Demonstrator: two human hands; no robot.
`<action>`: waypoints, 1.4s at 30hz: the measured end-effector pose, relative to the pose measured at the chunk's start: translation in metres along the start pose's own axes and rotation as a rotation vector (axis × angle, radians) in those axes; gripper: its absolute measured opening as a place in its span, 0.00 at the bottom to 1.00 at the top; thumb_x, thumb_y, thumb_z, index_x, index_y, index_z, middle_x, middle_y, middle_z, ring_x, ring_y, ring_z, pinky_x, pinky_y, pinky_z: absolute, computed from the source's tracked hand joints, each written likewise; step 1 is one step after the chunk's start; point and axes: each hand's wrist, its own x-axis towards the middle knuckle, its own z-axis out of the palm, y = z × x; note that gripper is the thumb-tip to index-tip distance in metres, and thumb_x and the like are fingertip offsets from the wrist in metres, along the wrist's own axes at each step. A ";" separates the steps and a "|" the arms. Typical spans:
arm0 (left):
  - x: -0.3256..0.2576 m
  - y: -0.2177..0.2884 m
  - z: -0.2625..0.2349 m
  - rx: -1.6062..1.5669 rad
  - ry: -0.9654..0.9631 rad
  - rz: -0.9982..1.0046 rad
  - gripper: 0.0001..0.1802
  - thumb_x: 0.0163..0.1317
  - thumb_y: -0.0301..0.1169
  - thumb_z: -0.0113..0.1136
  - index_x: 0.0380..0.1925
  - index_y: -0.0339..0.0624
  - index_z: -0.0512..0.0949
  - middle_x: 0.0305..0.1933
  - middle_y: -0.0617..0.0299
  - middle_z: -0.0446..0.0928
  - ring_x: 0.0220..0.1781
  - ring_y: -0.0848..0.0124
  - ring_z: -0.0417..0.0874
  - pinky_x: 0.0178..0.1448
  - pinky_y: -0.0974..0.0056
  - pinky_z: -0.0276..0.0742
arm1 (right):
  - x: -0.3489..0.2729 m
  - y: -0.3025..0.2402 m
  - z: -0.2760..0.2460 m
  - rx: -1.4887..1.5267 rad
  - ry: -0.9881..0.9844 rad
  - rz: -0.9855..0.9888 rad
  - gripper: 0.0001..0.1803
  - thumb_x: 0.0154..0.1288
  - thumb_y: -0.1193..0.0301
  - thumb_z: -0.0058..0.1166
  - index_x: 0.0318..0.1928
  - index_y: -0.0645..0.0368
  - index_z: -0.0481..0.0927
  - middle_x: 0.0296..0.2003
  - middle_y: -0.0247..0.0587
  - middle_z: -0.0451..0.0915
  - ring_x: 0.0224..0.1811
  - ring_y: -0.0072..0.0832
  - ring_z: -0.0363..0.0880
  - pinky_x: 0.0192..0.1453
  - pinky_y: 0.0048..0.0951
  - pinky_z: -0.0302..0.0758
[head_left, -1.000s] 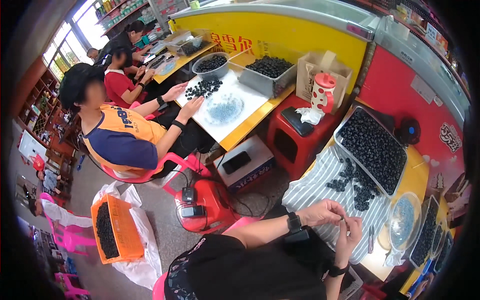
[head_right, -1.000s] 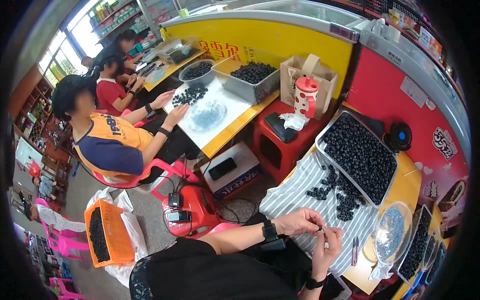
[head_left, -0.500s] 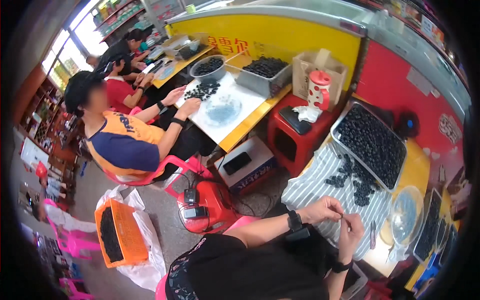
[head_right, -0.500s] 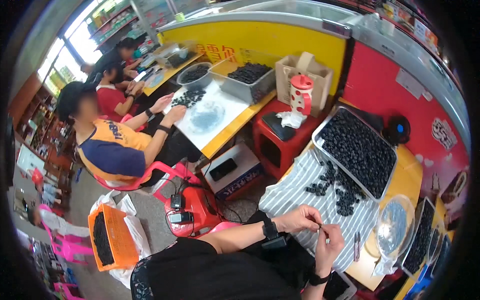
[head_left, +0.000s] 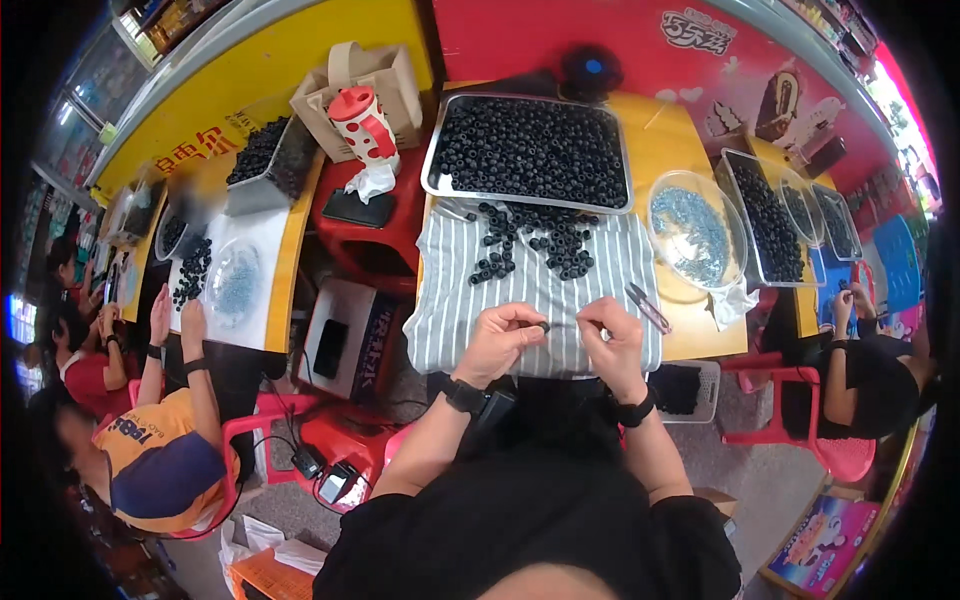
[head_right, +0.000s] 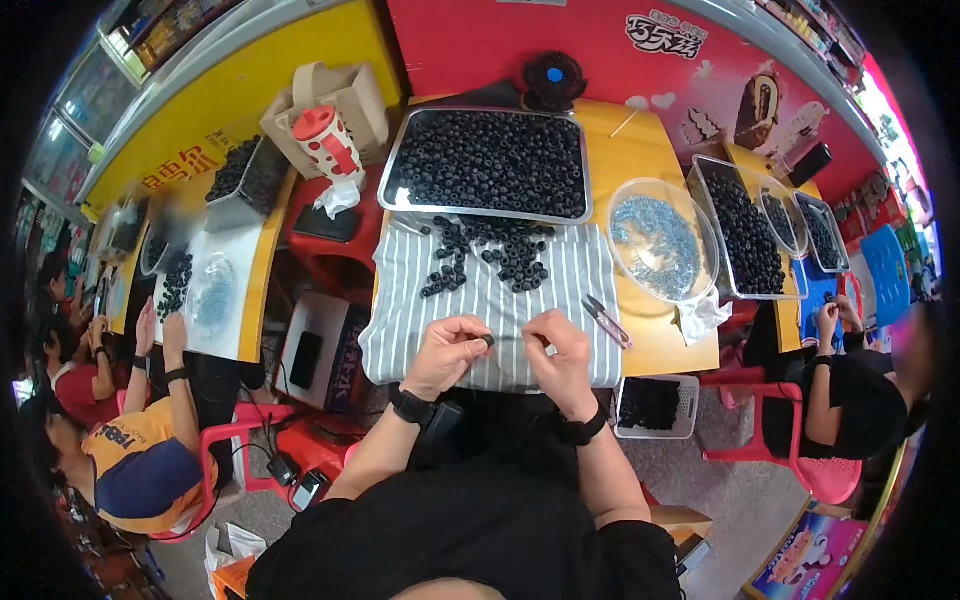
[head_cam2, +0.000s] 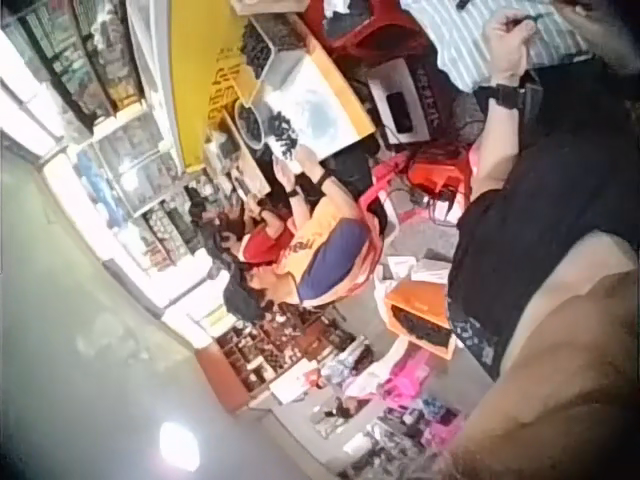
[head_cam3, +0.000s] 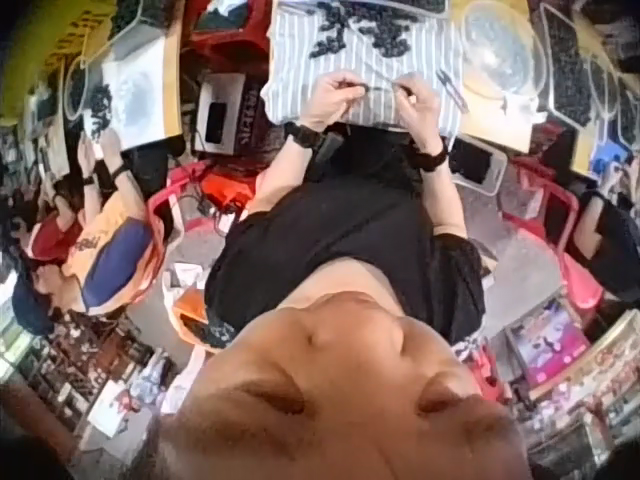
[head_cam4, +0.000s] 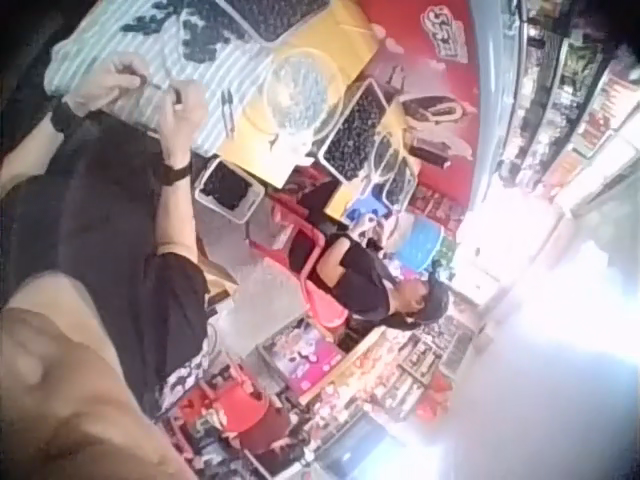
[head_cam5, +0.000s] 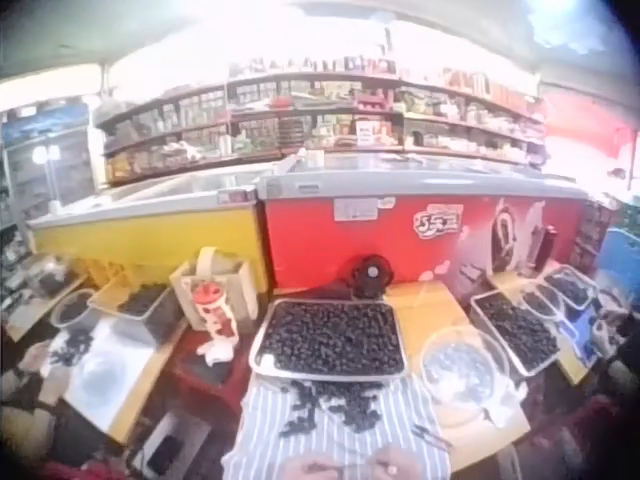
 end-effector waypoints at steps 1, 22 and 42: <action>0.000 0.000 0.001 -0.007 0.012 -0.012 0.08 0.56 0.15 0.61 0.37 0.33 0.79 0.37 0.61 0.77 0.37 0.73 0.81 0.45 0.68 0.80 | 0.000 0.001 0.000 0.000 -0.030 -0.020 0.07 0.50 0.87 0.51 0.31 0.67 0.78 0.26 0.42 0.77 0.26 0.28 0.78 0.31 0.25 0.73; -0.002 0.005 0.009 0.118 0.003 0.023 0.10 0.55 0.11 0.59 0.36 0.33 0.80 0.37 0.62 0.76 0.39 0.76 0.79 0.45 0.72 0.77 | -0.008 -0.010 0.031 -0.115 -0.019 -0.152 0.08 0.46 0.86 0.55 0.28 0.62 0.76 0.25 0.42 0.75 0.25 0.37 0.76 0.27 0.33 0.71; -0.002 0.001 -0.002 -0.068 0.067 -0.025 0.11 0.61 0.19 0.59 0.44 0.32 0.78 0.40 0.58 0.80 0.39 0.71 0.81 0.47 0.67 0.77 | -0.016 -0.003 -0.001 -0.358 -0.150 -0.111 0.05 0.52 0.82 0.55 0.32 0.62 0.77 0.28 0.45 0.73 0.30 0.42 0.75 0.32 0.38 0.72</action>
